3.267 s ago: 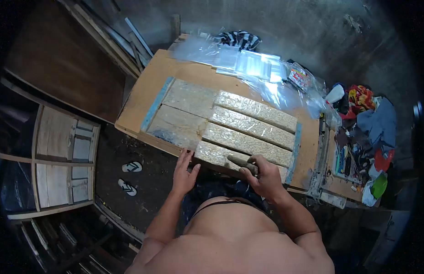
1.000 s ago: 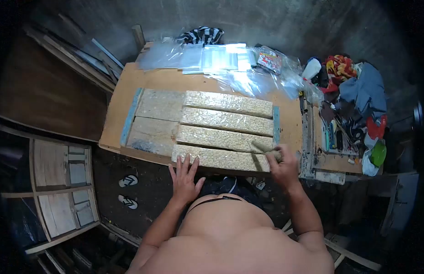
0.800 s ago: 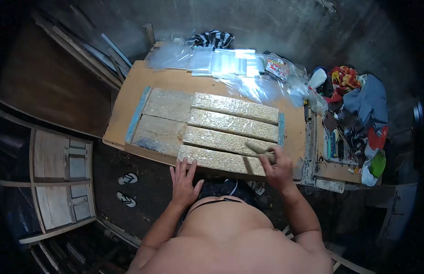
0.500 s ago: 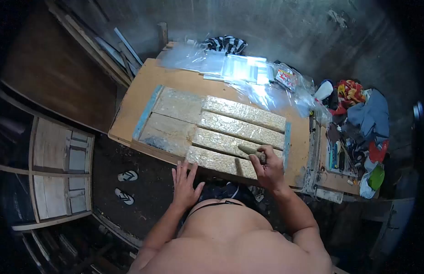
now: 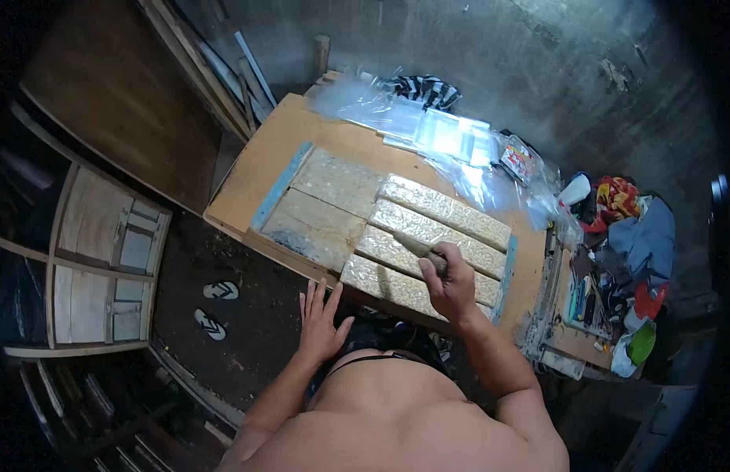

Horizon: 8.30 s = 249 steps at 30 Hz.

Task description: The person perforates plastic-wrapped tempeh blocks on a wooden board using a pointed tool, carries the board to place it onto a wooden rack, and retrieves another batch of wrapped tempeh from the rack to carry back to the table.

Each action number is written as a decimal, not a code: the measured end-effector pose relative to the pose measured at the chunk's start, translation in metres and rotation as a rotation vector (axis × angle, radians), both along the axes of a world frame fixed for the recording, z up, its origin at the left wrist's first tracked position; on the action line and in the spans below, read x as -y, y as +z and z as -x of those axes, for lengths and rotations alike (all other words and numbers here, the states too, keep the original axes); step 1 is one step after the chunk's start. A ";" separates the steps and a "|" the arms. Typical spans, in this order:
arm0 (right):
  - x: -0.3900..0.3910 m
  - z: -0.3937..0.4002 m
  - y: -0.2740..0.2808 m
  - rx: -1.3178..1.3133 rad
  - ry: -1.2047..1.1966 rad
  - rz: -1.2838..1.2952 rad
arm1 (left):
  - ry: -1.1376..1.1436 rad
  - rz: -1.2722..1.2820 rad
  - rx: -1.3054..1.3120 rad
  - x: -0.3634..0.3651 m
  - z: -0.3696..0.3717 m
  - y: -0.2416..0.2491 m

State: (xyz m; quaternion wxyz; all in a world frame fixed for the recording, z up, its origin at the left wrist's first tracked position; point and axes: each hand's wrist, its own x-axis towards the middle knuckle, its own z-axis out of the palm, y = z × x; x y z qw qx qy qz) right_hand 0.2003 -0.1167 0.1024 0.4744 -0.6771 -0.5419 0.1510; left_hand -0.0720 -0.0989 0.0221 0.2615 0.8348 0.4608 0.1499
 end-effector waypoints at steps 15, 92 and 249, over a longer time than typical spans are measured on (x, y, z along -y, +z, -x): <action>-0.052 -0.009 0.002 0.178 0.037 0.134 | 0.077 0.018 -0.016 -0.002 0.015 -0.002; 0.003 -0.132 -0.011 0.200 -0.392 0.096 | 0.075 -0.020 0.029 -0.011 -0.010 0.005; 0.160 -0.071 -0.089 0.378 -0.227 0.288 | -0.141 -0.033 -0.103 -0.047 -0.077 -0.018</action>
